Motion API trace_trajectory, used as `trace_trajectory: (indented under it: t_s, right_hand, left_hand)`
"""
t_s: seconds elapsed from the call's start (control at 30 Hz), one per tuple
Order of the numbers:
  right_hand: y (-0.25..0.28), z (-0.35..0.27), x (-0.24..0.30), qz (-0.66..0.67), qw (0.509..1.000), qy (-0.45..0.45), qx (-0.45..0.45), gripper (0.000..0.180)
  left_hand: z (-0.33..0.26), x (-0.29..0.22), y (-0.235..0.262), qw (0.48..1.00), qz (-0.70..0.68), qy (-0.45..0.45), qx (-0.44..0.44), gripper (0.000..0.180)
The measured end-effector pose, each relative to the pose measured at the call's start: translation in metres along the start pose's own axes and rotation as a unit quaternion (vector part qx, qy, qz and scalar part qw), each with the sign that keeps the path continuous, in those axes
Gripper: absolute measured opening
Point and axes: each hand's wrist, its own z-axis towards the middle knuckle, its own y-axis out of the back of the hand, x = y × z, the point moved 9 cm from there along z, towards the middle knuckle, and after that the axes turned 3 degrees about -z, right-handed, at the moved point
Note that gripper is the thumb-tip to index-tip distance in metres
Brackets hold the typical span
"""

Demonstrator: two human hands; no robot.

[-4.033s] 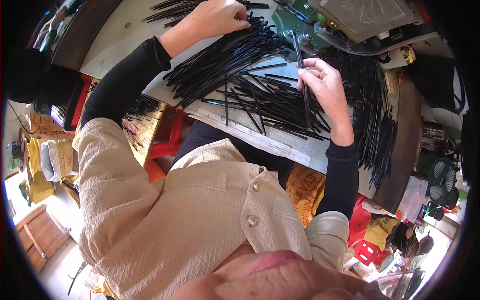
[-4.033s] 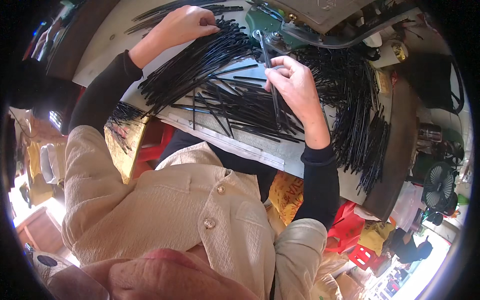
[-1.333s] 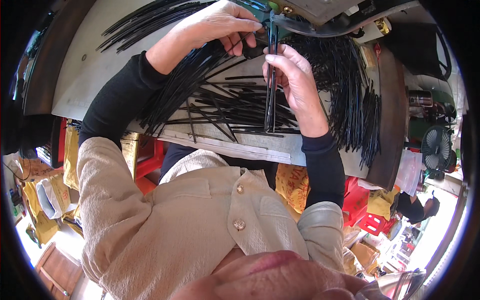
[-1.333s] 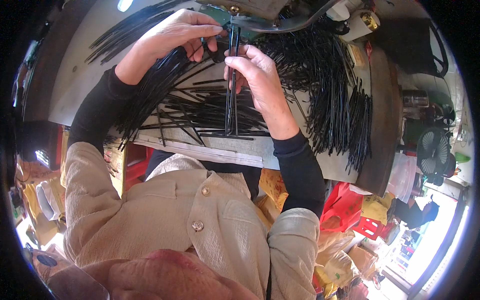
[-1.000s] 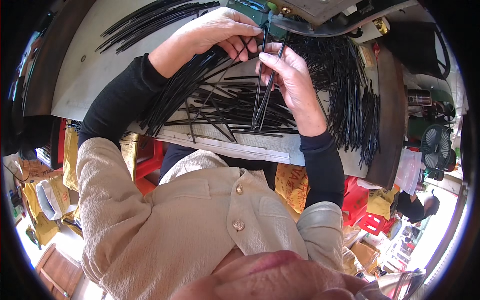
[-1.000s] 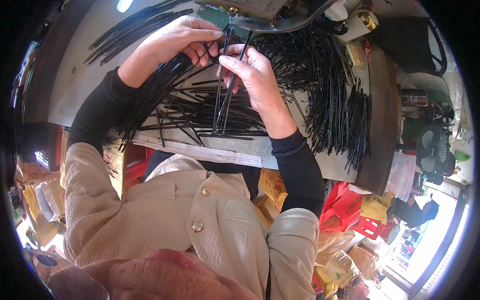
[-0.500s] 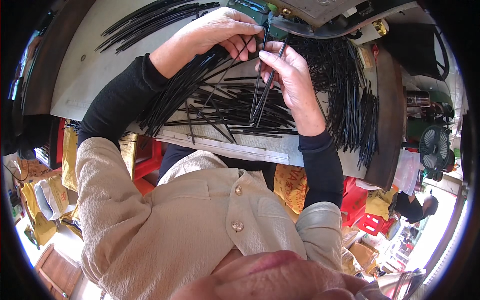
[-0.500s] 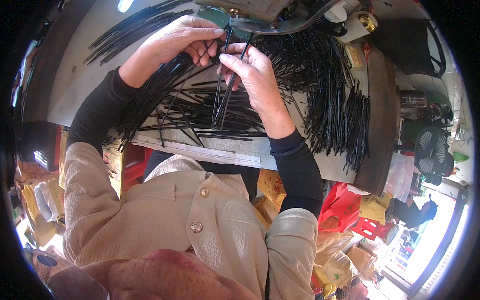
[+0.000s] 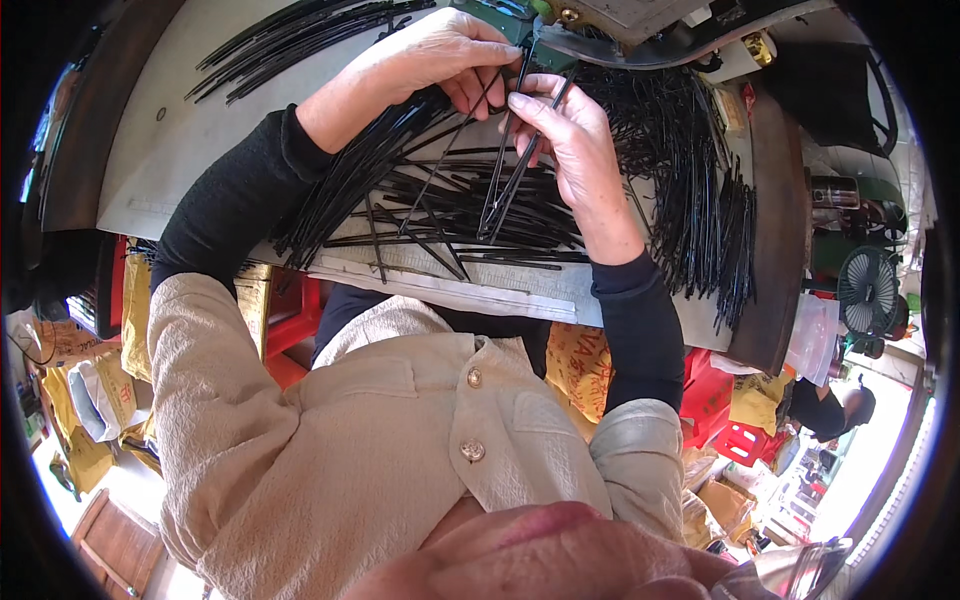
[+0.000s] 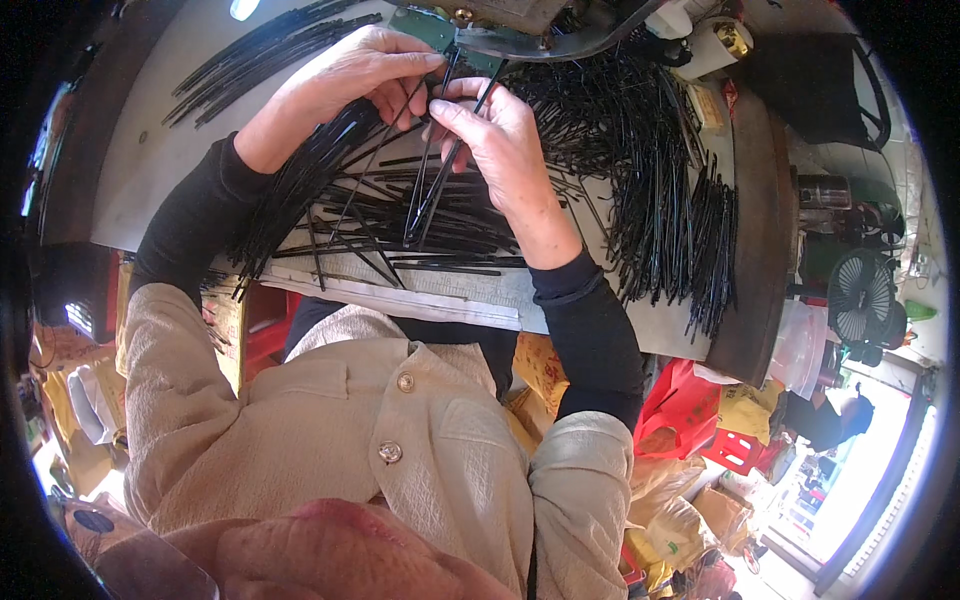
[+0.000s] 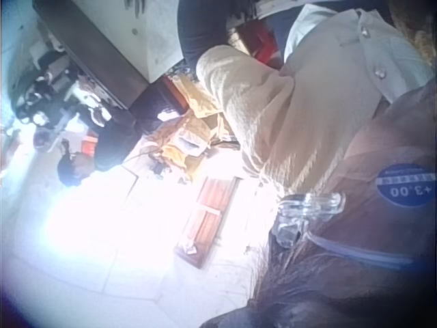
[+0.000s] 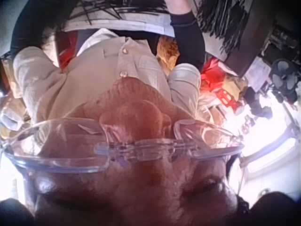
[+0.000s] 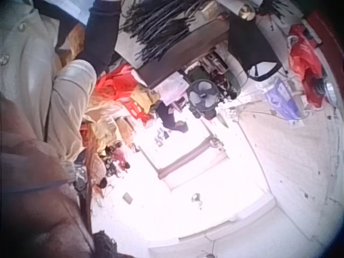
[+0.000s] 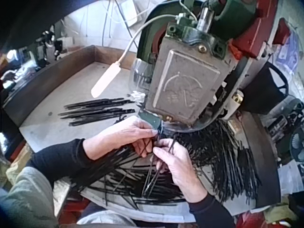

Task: Manually aligning and processing bundles of black plastic zip ties using a machine.

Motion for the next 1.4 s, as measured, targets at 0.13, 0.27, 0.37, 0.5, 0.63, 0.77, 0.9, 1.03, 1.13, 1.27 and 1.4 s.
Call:
trace_trajectory:
  t_s: [0.13, 0.27, 0.37, 0.5, 0.63, 0.77, 0.9, 1.03, 1.13, 1.27, 1.4]
  right_hand:
    - [0.005, 0.0, 0.002, -0.008, 1.0, 0.009, 0.003, 0.026]
    - [0.004, 0.001, 0.002, -0.011, 1.0, 0.003, 0.01, 0.026]
    - [0.003, 0.001, 0.002, -0.007, 1.0, -0.003, 0.013, 0.026]
    - [0.003, 0.002, -0.004, 0.036, 0.999, -0.016, 0.007, 0.023]
    - [0.001, 0.001, -0.005, 0.076, 0.997, -0.032, 0.008, 0.02]
    - [0.001, 0.001, -0.006, 0.105, 0.994, -0.039, 0.006, 0.02]
    - [-0.002, -0.001, -0.002, 0.123, 0.991, -0.051, 0.013, 0.02]
    - [-0.002, 0.001, -0.006, 0.156, 0.987, -0.042, 0.02, 0.022]
    - [-0.009, -0.007, -0.001, 0.148, 0.984, -0.049, 0.086, 0.023]
    - [0.004, -0.021, 0.0, 0.079, 0.992, -0.087, 0.037, 0.024]
    - [0.043, -0.046, 0.01, -0.04, 0.994, -0.1, 0.013, 0.028]
  left_hand:
    - [0.003, -0.002, -0.003, 1.0, -0.014, 0.003, 0.004, 0.036]
    - [0.003, -0.004, -0.004, 1.0, -0.023, 0.002, 0.01, 0.036]
    - [0.001, -0.005, -0.004, 1.0, -0.013, 0.003, 0.007, 0.036]
    - [0.002, -0.004, -0.005, 0.999, -0.037, 0.001, 0.019, 0.036]
    - [0.002, -0.002, -0.004, 0.999, -0.043, 0.018, 0.018, 0.036]
    - [0.004, 0.0, -0.003, 0.999, -0.046, 0.024, 0.007, 0.036]
    - [0.005, -0.002, 0.0, 0.998, -0.055, 0.029, 0.007, 0.032]
    - [-0.002, -0.013, -0.002, 0.994, -0.098, 0.043, 0.015, 0.032]
    - [0.0, -0.012, -0.008, 0.998, -0.04, 0.042, 0.035, 0.035]
    - [-0.009, -0.02, -0.011, 0.992, 0.081, 0.057, 0.073, 0.031]
    - [-0.025, -0.044, -0.022, 0.889, 0.404, -0.209, 0.057, 0.024]
